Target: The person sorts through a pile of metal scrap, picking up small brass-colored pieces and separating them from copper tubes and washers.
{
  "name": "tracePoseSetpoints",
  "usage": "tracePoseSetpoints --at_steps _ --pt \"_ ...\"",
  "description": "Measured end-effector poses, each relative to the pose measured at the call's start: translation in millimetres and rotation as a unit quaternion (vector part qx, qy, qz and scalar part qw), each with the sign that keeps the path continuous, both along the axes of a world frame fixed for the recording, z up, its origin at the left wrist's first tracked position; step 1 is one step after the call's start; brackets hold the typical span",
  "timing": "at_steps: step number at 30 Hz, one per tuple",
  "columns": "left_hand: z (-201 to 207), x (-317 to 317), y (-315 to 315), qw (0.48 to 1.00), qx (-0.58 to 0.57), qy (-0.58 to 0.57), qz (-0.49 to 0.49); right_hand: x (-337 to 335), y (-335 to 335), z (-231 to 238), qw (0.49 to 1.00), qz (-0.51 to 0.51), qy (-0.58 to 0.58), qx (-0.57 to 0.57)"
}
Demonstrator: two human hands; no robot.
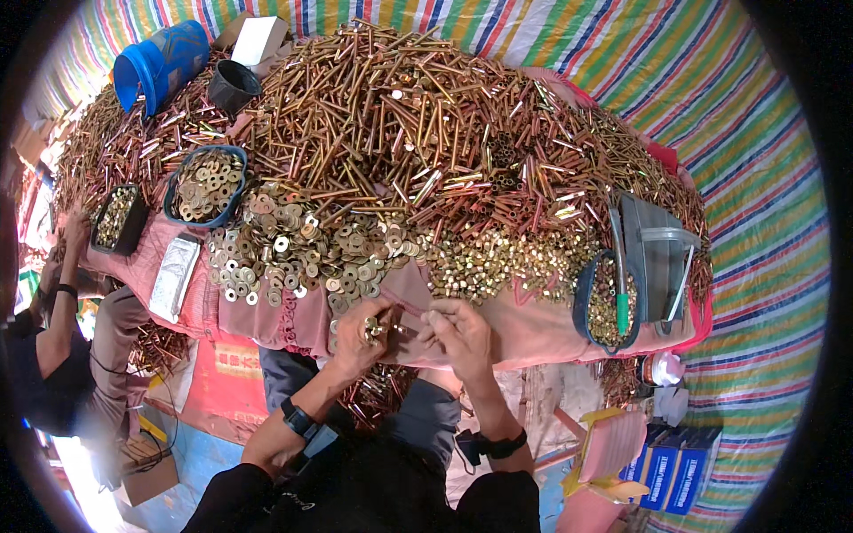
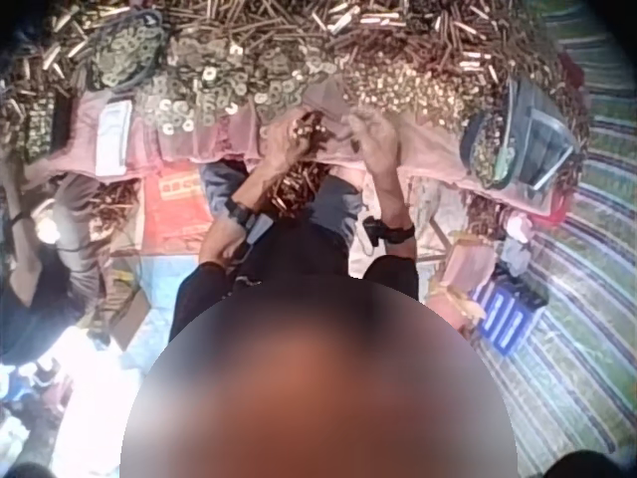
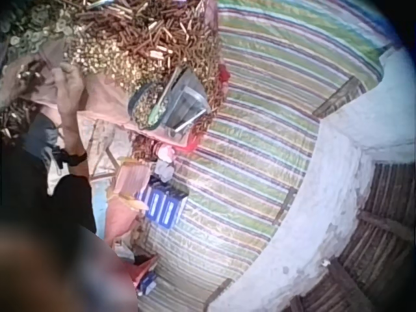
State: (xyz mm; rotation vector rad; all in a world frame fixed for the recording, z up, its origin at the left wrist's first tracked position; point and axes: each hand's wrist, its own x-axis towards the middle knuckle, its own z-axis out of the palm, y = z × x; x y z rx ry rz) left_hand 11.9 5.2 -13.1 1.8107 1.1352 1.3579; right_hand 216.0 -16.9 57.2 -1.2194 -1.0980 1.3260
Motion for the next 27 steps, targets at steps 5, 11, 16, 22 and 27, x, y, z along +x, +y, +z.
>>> tracePoseSetpoints --at_steps 5,11,16,22,27 --pt "-5.0 2.1 2.5 1.0 0.025 0.01 0.006 -24.2 -15.3 3.1 0.975 0.034 -0.181 0.122" --pt "-10.5 -4.6 -1.5 0.999 0.024 0.026 -0.031 -28.2 -6.1 12.3 0.923 0.014 -0.326 0.204" --pt "-8.8 -7.1 -6.4 0.995 0.069 -0.004 -0.073 -27.9 1.0 8.6 0.917 -0.004 -0.32 0.238" --pt "-0.4 -9.5 -9.0 0.996 0.044 -0.008 -0.082 -30.1 1.7 10.1 0.948 -0.027 -0.241 0.206" --pt "1.0 -7.7 -7.8 0.997 0.044 0.002 -0.056 -34.5 7.1 17.4 0.882 0.006 -0.349 0.316"
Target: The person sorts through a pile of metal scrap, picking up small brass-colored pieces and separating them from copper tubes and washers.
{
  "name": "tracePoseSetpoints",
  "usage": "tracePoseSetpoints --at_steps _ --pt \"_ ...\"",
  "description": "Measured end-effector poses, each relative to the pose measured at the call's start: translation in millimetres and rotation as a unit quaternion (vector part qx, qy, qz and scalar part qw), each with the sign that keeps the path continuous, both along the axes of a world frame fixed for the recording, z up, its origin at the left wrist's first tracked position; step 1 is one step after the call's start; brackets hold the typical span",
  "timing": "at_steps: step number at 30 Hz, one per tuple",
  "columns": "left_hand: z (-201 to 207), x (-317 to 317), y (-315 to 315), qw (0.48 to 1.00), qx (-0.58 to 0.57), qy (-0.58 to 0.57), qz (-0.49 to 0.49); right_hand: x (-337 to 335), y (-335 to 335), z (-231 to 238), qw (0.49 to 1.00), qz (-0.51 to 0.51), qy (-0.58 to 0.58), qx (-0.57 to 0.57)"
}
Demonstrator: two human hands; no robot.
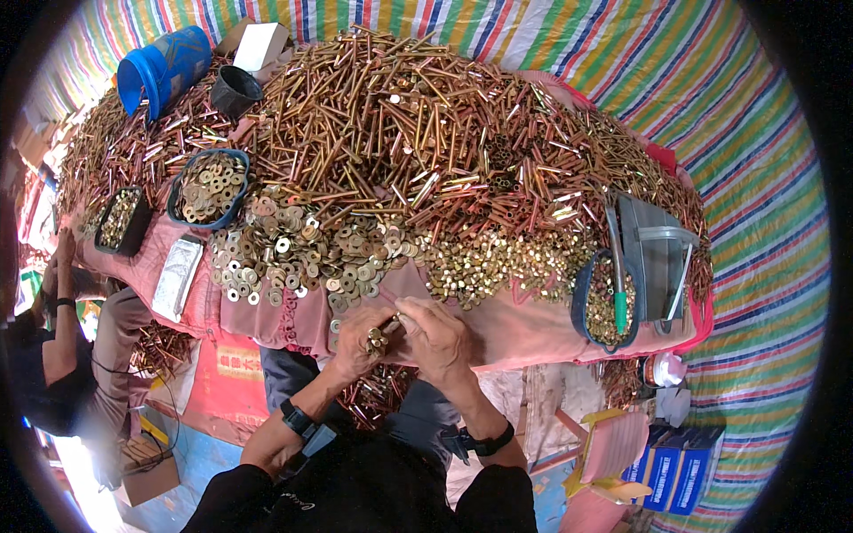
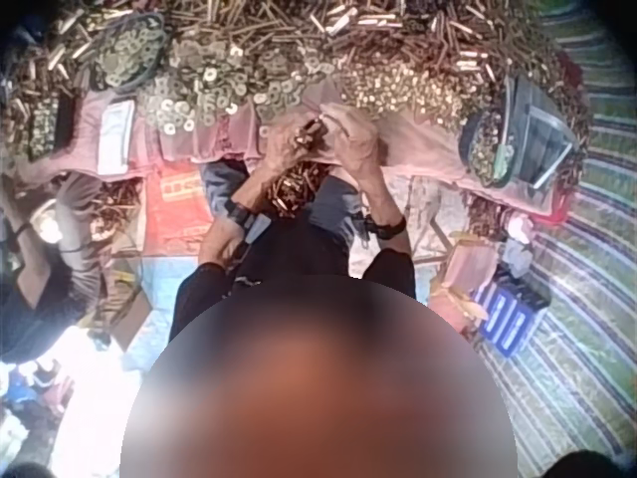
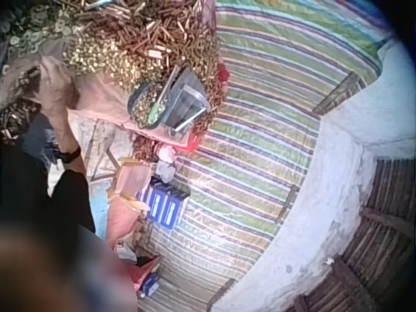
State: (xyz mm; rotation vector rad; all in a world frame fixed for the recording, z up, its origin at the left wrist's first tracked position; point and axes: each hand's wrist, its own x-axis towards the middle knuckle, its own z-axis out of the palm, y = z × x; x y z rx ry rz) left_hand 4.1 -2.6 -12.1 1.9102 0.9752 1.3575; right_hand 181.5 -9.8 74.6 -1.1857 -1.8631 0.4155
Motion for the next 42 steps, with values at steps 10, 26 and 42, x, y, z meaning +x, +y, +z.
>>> tracePoseSetpoints --at_steps 10,26,42 --pt "-11.4 -0.6 5.8 1.0 0.002 -0.02 0.02 -6.2 2.5 0.1 0.999 -0.008 0.02 -0.042" --pt "-16.6 -0.4 5.4 0.991 -0.075 -0.108 -0.006 -6.6 3.7 -10.0 0.993 -0.014 0.044 -0.105" --pt "-22.4 -0.7 5.2 0.991 -0.082 -0.102 -0.022 -4.2 1.9 -6.1 0.992 0.014 0.09 -0.085"
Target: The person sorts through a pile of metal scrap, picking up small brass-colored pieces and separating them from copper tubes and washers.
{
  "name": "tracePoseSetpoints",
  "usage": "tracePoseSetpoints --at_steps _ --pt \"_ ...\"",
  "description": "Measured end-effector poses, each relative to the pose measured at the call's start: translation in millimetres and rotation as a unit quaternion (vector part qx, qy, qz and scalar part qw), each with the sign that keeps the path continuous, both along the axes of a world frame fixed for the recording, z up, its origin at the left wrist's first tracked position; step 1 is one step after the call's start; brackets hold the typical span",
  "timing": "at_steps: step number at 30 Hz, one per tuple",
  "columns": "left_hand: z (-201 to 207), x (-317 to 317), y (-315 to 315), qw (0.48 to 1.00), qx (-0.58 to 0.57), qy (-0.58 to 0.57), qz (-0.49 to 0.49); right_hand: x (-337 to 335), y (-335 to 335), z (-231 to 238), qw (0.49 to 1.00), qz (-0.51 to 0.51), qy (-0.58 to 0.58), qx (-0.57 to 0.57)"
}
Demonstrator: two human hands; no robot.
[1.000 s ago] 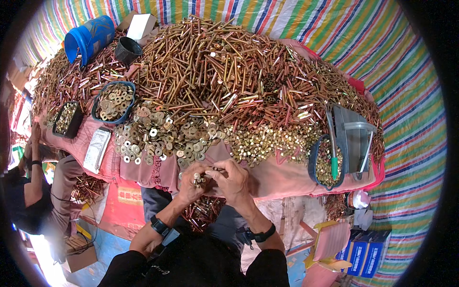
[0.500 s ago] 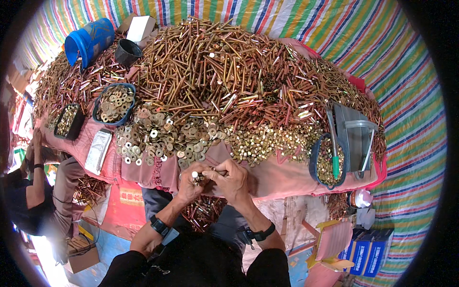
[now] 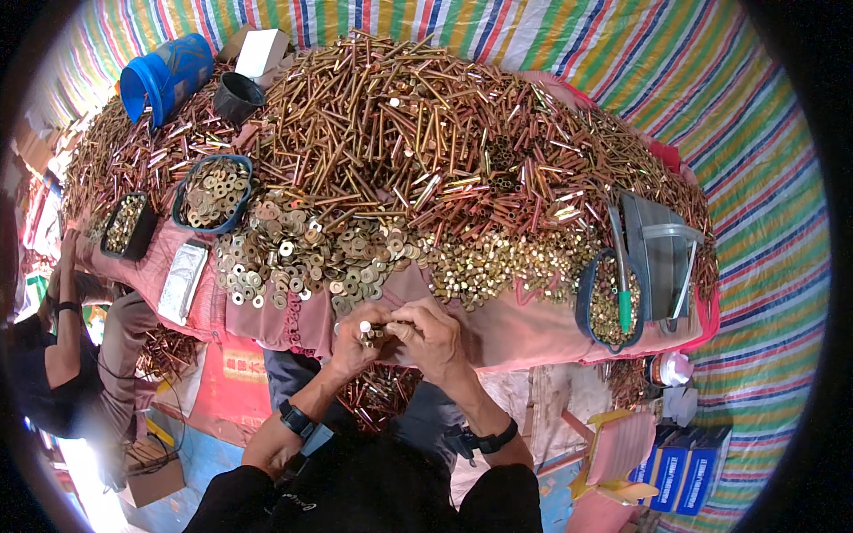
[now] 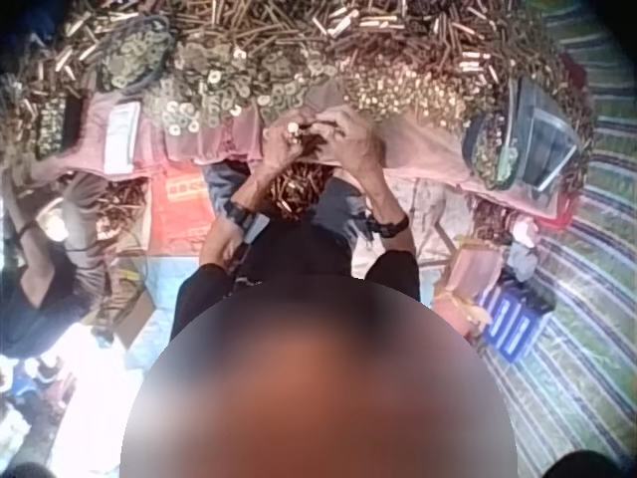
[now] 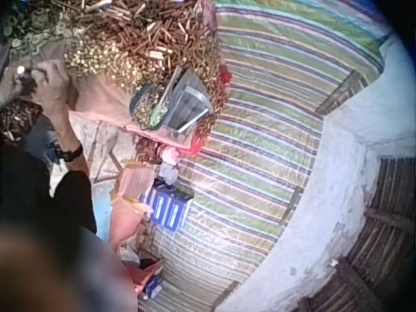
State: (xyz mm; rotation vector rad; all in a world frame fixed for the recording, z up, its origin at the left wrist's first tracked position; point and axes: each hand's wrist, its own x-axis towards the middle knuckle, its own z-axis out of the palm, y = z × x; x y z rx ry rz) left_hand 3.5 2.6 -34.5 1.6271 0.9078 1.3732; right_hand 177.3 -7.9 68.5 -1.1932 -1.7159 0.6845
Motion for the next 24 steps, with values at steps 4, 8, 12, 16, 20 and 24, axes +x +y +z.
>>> tracePoseSetpoints --at_steps 4,8,12,16,20,24 --pt "2.2 -6.0 3.4 0.999 0.006 0.028 -0.035 0.2 1.7 7.4 0.998 0.005 -0.034 0.047" --pt "7.3 -3.3 2.6 0.999 -0.004 0.015 -0.032 -1.5 -2.1 1.0 0.998 -0.039 -0.043 -0.019" --pt "12.4 -2.8 -1.5 0.994 -0.1 -0.041 -0.027 15.9 2.1 -12.7 0.991 -0.071 0.083 -0.078" --pt "11.9 -2.9 0.9 1.0 -0.016 0.011 -0.008 28.4 -5.1 -5.7 0.982 -0.013 0.053 -0.179" --pt "10.1 -1.6 0.8 0.996 0.044 0.08 0.017 3.0 -15.4 16.8 0.993 0.029 -0.112 -0.04" --pt "10.7 -0.9 0.8 0.996 0.057 0.063 -0.013 -29.4 -2.1 29.1 0.974 0.062 -0.212 0.055"
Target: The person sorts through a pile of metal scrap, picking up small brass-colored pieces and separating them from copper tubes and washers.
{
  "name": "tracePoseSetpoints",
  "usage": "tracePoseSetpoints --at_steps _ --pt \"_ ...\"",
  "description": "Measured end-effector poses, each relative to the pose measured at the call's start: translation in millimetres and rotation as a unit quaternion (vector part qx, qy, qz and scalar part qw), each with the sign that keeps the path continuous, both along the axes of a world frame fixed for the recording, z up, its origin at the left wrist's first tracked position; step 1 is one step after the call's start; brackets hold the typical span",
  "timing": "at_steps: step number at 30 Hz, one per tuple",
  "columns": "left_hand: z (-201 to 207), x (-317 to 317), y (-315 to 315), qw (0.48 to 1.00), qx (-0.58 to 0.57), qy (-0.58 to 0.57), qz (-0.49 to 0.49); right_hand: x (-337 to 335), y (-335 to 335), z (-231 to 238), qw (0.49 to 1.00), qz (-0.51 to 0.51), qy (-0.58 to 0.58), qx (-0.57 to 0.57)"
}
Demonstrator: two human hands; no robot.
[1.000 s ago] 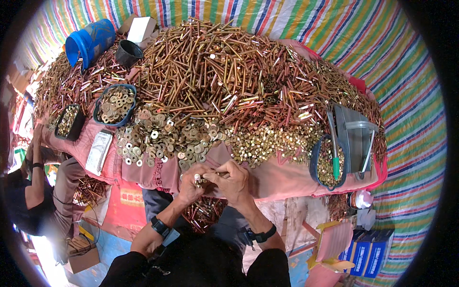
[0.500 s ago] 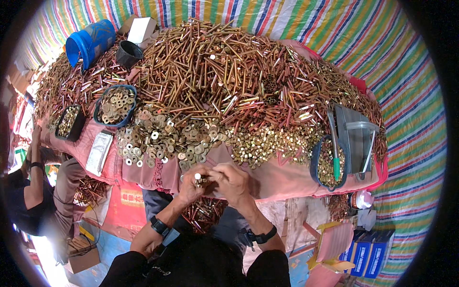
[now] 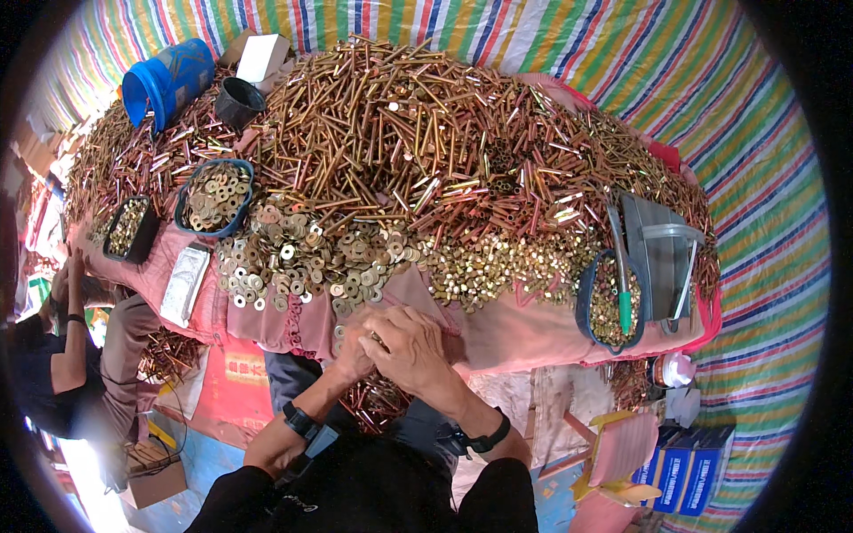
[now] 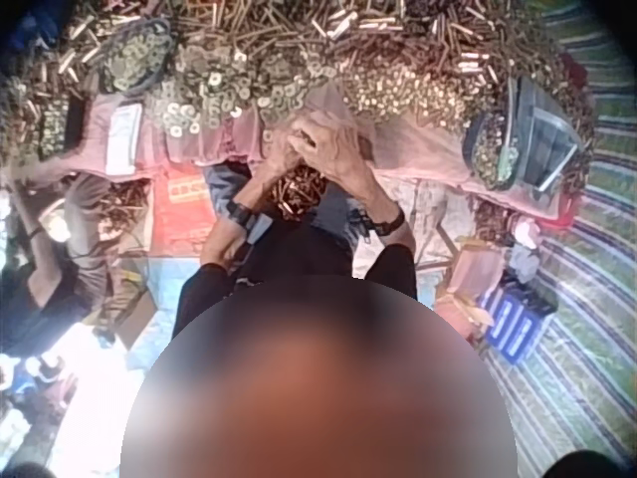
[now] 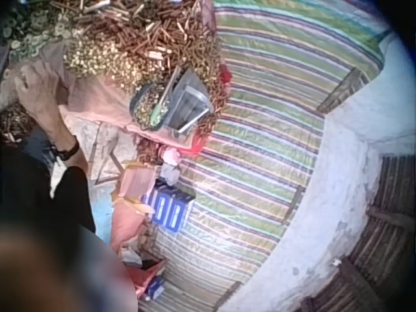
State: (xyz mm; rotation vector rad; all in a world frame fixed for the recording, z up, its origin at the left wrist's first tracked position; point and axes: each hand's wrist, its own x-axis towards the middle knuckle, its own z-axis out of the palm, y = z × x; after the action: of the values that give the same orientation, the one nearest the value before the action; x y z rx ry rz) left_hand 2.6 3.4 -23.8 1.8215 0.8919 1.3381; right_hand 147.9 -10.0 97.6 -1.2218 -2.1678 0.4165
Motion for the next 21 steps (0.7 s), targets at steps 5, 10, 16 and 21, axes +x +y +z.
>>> tracePoseSetpoints --at_steps 5,10,16,21 --pt "-3.2 6.0 0.8 0.999 0.019 -0.033 0.029 8.2 12.3 13.6 0.998 -0.051 0.018 0.031" --pt "-3.7 1.8 -4.8 0.975 -0.186 -0.109 0.043 31.0 20.1 -6.5 0.947 -0.138 0.275 -0.089" --pt "15.0 -2.4 -6.8 0.91 -0.331 -0.249 0.025 38.3 10.1 -84.9 0.814 -0.185 0.437 -0.336" --pt "40.5 1.5 -8.9 0.879 -0.339 -0.332 0.034 32.8 6.1 -99.2 0.843 -0.125 0.41 -0.325"
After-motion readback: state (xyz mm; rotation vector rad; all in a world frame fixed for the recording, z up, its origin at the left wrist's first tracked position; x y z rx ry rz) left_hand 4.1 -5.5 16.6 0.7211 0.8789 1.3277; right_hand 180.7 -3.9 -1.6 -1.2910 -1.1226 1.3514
